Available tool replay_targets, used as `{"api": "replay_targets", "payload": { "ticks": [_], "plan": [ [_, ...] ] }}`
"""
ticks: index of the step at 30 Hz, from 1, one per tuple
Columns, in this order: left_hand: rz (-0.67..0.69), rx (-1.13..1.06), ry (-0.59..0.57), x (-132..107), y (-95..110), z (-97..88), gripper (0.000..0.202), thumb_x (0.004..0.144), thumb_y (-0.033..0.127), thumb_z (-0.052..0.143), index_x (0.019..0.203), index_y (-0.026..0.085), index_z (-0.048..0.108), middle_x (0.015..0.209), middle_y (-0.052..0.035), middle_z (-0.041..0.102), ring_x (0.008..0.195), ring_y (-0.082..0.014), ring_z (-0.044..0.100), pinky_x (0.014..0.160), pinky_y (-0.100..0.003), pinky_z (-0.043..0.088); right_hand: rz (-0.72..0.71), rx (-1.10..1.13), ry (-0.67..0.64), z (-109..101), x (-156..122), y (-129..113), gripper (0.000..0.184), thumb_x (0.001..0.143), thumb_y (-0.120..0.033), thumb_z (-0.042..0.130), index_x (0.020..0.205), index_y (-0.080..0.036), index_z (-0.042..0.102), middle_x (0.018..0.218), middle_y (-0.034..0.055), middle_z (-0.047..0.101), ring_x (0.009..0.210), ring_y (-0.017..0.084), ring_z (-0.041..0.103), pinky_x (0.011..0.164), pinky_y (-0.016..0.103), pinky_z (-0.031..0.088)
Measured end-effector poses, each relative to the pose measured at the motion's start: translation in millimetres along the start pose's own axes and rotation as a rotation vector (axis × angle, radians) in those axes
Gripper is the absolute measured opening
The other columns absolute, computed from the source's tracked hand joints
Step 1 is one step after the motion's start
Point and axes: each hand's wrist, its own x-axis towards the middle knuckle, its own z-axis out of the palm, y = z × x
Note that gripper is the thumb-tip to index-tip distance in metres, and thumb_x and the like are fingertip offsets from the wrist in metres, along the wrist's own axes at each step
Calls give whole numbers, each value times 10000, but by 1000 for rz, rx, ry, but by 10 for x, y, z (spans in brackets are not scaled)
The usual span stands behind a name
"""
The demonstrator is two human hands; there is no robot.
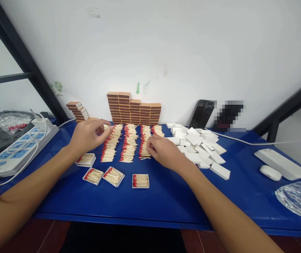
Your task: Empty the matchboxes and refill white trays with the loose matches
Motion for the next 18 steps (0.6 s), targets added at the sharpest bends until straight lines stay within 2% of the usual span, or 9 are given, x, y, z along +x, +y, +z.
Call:
{"api": "replay_targets", "payload": {
  "ticks": [4, 6, 8, 10, 12, 14, 18],
  "plan": [
    [20, -2, -21, -2, -3, 8, 286, 996, 427, 602, 1001, 203, 780, 687, -22, 709, 679, -216, 663, 643, -328, 436, 10, -8, 114, 27, 11, -33, 126, 996, -194, 518, 919, -212, 617, 999, 86, 653, 854, 216, 608, 774, 352, 456],
    [31, -5, -21, -2, -6, 10, 284, 997, 425, 605, 1003, 201, 779, 691, -22, 711, 684, -218, 664, 645, -328, 435, -19, 48, 119, -21, -21, -91, 120, 1006, -239, 544, 933, -211, 635, 991, 80, 661, 881, 217, 614, 793, 351, 460],
    [34, -7, -13, -3, -10, 10, 281, 997, 420, 606, 1003, 200, 780, 687, -20, 707, 682, -216, 663, 640, -326, 430, -68, 147, -1, -104, -85, -184, 146, 1000, -357, 621, 988, -219, 670, 990, 61, 677, 883, 213, 615, 784, 342, 461],
    [35, -11, -6, -6, -14, 12, 275, 995, 415, 609, 1001, 200, 780, 682, -16, 702, 673, -210, 658, 639, -323, 428, -99, 227, -217, -186, -166, -297, 309, 917, -500, 746, 1068, -236, 694, 1027, 44, 691, 869, 208, 616, 755, 333, 461],
    [43, -14, 1, -9, -17, 17, 270, 997, 414, 611, 999, 203, 779, 678, -11, 698, 669, -206, 655, 647, -321, 431, -95, 250, -380, -225, -239, -402, 505, 779, -571, 865, 1121, -243, 690, 1086, 39, 694, 885, 214, 621, 744, 332, 460],
    [54, -17, 4, -12, -19, 24, 264, 1000, 416, 613, 999, 209, 777, 675, -7, 698, 669, -204, 655, 655, -320, 433, -69, 236, -438, -212, -282, -471, 554, 703, -562, 916, 1088, -242, 679, 1097, 32, 693, 902, 222, 626, 735, 331, 453],
    [56, -14, 1, -12, -19, 28, 268, 1000, 425, 616, 986, 210, 776, 676, -10, 698, 668, -206, 651, 648, -320, 423, -31, 208, -453, -153, -279, -470, 399, 740, -476, 901, 982, -247, 680, 1034, 14, 710, 881, 216, 627, 699, 327, 430]
  ]
}}
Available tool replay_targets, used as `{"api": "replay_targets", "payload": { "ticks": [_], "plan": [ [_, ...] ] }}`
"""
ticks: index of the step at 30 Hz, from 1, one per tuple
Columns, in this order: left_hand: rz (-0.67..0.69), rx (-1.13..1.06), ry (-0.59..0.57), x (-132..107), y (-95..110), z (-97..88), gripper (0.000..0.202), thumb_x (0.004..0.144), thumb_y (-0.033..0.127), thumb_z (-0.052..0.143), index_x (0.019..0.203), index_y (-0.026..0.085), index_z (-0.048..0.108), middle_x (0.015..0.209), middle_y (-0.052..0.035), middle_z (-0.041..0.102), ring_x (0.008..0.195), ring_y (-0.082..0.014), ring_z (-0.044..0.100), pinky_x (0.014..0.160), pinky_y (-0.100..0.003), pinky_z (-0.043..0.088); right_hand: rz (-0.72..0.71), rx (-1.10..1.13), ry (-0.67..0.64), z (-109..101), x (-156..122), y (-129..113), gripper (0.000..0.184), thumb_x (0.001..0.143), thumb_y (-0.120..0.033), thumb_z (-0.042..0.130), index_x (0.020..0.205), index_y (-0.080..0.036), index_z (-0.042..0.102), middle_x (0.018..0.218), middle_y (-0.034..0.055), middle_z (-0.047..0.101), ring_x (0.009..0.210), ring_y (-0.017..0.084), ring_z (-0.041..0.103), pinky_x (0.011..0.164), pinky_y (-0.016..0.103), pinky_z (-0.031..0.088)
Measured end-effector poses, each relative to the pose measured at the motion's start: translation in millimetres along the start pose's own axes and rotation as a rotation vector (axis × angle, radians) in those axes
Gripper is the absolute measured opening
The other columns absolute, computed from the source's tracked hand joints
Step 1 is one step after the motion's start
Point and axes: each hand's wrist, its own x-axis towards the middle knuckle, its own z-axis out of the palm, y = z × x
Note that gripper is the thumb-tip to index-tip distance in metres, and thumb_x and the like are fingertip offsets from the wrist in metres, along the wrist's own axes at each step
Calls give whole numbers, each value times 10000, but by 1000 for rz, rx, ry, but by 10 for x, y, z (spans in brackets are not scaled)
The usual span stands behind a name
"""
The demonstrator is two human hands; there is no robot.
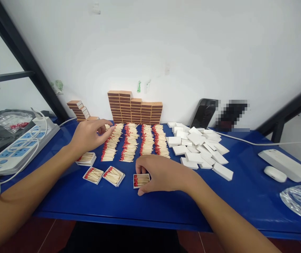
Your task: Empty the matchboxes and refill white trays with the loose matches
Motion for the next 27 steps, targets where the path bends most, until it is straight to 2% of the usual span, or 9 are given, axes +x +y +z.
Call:
{"api": "replay_targets", "payload": {
  "ticks": [7, 12, 17, 22, 27],
  "plan": [
    [11, -12, -7, 2, 3, -6, 255, 991, 405, 626, 987, 200, 777, 675, -11, 696, 670, -207, 643, 643, -318, 415, -7, -67, 122, -108, -12, 98, 223, 865, -420, 788, 985, -240, 735, 1025, 27, 742, 888, 214, 643, 732, 336, 440],
    [10, -15, -1, 5, -1, -7, 265, 991, 407, 621, 973, 196, 781, 667, -9, 689, 657, -202, 637, 639, -321, 422, -78, -134, 159, -98, 12, 144, 85, 920, -283, 674, 949, -216, 718, 1003, 45, 731, 885, 211, 641, 769, 341, 443],
    [4, -18, 4, 11, -4, -11, 272, 996, 408, 608, 971, 201, 783, 674, -7, 697, 658, -197, 642, 630, -319, 420, -74, -188, 228, -86, 60, 225, 129, 980, -298, 607, 969, -215, 706, 988, 56, 736, 868, 223, 638, 772, 354, 442],
    [-2, -12, 2, 13, -1, -16, 293, 1005, 432, 598, 958, 211, 784, 671, -8, 698, 650, -194, 644, 620, -318, 417, -40, -209, 294, -84, 72, 259, 137, 966, -293, 633, 1063, -229, 705, 1043, 61, 743, 922, 241, 653, 794, 364, 465],
    [3, -6, 14, 9, 5, -28, 289, 1006, 426, 595, 945, 215, 782, 666, -6, 692, 648, -195, 648, 615, -319, 409, -34, -251, 413, -65, 91, 273, 159, 999, -365, 628, 1080, -229, 643, 1042, 78, 701, 909, 245, 638, 768, 369, 473]
  ]
}}
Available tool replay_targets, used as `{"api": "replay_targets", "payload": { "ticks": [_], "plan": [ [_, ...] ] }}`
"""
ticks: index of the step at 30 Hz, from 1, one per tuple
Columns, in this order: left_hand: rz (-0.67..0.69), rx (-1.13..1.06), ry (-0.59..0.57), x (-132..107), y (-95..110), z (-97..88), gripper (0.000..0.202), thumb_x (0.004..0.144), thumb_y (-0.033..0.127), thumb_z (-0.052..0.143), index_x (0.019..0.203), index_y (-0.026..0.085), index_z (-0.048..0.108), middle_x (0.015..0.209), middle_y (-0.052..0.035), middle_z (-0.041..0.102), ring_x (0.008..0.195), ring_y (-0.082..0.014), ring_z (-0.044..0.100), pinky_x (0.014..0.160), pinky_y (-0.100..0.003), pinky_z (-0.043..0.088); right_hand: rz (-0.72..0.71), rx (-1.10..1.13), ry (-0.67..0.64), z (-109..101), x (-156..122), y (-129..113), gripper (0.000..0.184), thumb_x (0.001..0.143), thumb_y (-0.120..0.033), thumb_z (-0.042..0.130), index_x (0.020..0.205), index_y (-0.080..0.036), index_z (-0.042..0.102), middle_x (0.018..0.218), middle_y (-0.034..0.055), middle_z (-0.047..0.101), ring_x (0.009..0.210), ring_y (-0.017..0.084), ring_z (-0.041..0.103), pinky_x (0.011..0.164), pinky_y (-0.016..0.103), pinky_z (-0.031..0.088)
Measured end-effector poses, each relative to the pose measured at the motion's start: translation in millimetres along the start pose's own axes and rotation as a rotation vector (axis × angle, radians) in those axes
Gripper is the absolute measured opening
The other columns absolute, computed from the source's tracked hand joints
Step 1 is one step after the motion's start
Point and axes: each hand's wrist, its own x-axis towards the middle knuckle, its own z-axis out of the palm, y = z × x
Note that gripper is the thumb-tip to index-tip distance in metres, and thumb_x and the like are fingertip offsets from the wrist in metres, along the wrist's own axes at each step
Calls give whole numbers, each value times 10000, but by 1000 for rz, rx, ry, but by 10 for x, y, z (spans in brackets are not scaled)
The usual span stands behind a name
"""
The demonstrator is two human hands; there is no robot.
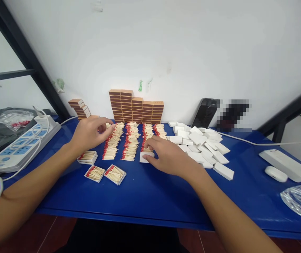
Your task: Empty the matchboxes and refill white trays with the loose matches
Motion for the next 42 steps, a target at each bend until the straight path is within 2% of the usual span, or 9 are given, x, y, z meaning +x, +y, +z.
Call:
{"api": "replay_targets", "payload": {
  "ticks": [6, 11, 16, 22, 26, 31, 34, 39, 42],
  "plan": [
    [-6, -14, -8, 3, 12, -7, 282, 1002, 418, 597, 940, 214, 782, 664, -8, 693, 645, -193, 644, 618, -313, 395, -15, -7, 55, -7, 9, 26, 93, 1024, -306, 586, 1058, -228, 624, 1086, 74, 673, 878, 219, 628, 754, 358, 471],
    [-14, -12, -12, 11, 17, -10, 278, 997, 417, 599, 935, 215, 780, 667, -9, 696, 646, -193, 646, 625, -312, 403, -38, 41, -107, -61, -44, -13, 284, 899, -342, 771, 1148, -244, 674, 1162, 67, 673, 962, 238, 653, 795, 359, 492],
    [-24, -6, -37, 17, 20, -16, 282, 996, 422, 594, 952, 218, 783, 680, -11, 709, 661, -199, 660, 629, -321, 423, 10, 19, -153, -44, -33, -25, 253, 885, -282, 740, 1125, -230, 678, 1173, 78, 670, 975, 250, 654, 810, 373, 489],
    [-25, -7, -35, 17, 22, -8, 296, 999, 427, 584, 953, 214, 784, 686, -16, 715, 661, -198, 663, 640, -324, 442, 2, 49, -124, -42, -17, 2, 204, 877, -301, 740, 1052, -224, 667, 1129, 72, 677, 960, 239, 636, 809, 368, 477],
    [-18, -15, -30, 11, 18, -4, 285, 998, 416, 594, 951, 210, 785, 682, -15, 713, 657, -198, 661, 641, -323, 436, 13, 65, -65, -74, -21, -8, 269, 874, -401, 773, 1027, -227, 636, 1080, 65, 681, 955, 240, 621, 790, 357, 469],
    [-14, -7, -33, 11, 7, -11, 295, 1005, 428, 591, 957, 212, 787, 679, -12, 710, 660, -201, 662, 645, -324, 426, 27, 58, -42, -120, -13, -19, 275, 880, -421, 754, 1022, -233, 612, 1046, 62, 687, 897, 229, 621, 738, 337, 466],
    [-19, -4, -32, 14, 7, -17, 300, 1004, 429, 588, 953, 212, 789, 676, -10, 706, 651, -199, 659, 645, -327, 425, 86, -37, 39, -201, -40, 116, 315, 896, -475, 712, 1079, -236, 620, 1081, 86, 692, 919, 261, 640, 748, 361, 474],
    [-13, 1, -30, 13, 8, -9, 305, 1007, 434, 580, 950, 214, 785, 671, -13, 703, 650, -199, 657, 644, -327, 426, 470, -352, 147, -395, -238, 689, 289, 888, -493, 680, 958, -221, 615, 1077, 177, 645, 786, 316, 619, 663, 440, 443],
    [-14, 3, -35, 12, 16, -4, 308, 1007, 441, 579, 946, 216, 780, 670, -18, 705, 654, -203, 659, 644, -324, 429, 540, -365, 159, -463, -332, 892, 268, 862, -464, 724, 928, -225, 622, 1052, 199, 635, 733, 315, 591, 630, 455, 429]
  ]
}}
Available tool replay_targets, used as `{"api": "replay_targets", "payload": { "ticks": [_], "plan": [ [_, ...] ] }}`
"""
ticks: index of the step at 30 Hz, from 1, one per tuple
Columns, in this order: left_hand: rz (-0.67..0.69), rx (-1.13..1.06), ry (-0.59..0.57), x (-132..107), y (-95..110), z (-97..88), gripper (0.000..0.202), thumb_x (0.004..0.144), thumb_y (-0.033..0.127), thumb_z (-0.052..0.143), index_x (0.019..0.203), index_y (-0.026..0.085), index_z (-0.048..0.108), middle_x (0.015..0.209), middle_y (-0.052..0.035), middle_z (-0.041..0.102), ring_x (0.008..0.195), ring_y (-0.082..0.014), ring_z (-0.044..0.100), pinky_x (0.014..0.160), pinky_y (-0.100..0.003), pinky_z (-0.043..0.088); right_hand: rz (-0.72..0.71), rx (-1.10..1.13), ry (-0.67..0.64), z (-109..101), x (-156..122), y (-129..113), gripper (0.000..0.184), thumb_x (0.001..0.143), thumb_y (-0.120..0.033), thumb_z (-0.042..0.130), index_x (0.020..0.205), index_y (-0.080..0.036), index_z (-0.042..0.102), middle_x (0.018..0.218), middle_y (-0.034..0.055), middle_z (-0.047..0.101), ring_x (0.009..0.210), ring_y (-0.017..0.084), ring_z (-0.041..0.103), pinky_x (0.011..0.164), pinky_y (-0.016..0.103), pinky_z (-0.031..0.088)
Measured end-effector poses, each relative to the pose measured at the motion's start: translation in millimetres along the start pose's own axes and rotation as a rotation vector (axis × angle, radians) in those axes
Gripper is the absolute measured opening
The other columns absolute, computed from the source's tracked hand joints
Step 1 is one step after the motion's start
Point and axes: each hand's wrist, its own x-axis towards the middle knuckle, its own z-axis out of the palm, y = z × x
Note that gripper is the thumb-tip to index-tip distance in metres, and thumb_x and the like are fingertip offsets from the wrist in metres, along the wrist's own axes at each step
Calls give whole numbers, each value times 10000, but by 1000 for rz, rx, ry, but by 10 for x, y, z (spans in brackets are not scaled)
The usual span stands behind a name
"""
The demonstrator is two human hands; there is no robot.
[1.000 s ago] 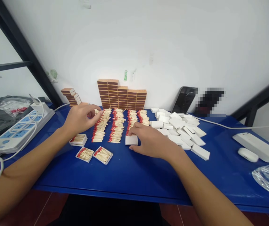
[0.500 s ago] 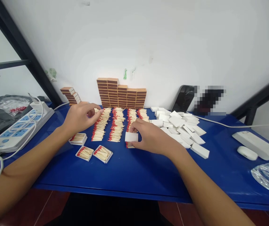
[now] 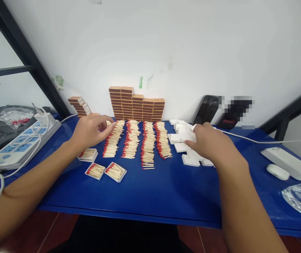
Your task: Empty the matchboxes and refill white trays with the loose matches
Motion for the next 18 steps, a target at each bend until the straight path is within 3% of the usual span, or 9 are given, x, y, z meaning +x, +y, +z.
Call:
{"api": "replay_targets", "payload": {
  "ticks": [3, 6, 9, 13, 18],
  "plan": [
    [-4, -1, -20, 1, 10, 4, 317, 1008, 448, 573, 942, 214, 777, 681, -25, 714, 663, -207, 661, 657, -331, 446, -170, 162, -35, -69, -47, -140, 308, 879, -489, 723, 1048, -238, 666, 1061, 161, 670, 753, 285, 605, 661, 437, 451],
    [-9, 0, -32, 2, 15, 10, 320, 1006, 449, 572, 943, 210, 776, 680, -27, 714, 671, -212, 664, 667, -338, 456, -388, 343, -274, -146, -157, -505, 390, 860, -558, 753, 1109, -262, 707, 966, 73, 702, 771, 242, 629, 667, 372, 461],
    [-13, 1, -37, 3, 15, 11, 313, 1000, 443, 579, 944, 208, 777, 675, -27, 709, 676, -214, 666, 664, -338, 450, -547, 399, -413, -125, -269, -811, 271, 844, -467, 782, 1008, -259, 722, 961, 39, 714, 838, 225, 638, 705, 343, 466],
    [-12, -2, -34, 4, 19, -2, 318, 1000, 447, 578, 952, 207, 781, 687, -34, 712, 679, -218, 665, 650, -336, 439, -572, 462, -428, 2, -342, -971, 174, 843, -347, 771, 944, -243, 675, 1006, 39, 728, 889, 217, 647, 745, 336, 478],
    [-8, 7, -40, 1, 16, 0, 318, 1003, 449, 574, 945, 213, 777, 686, -28, 718, 682, -214, 668, 661, -335, 446, -563, 488, -368, 95, -325, -1003, 104, 896, -313, 702, 925, -236, 639, 950, 43, 726, 843, 208, 640, 731, 332, 473]
  ]
}}
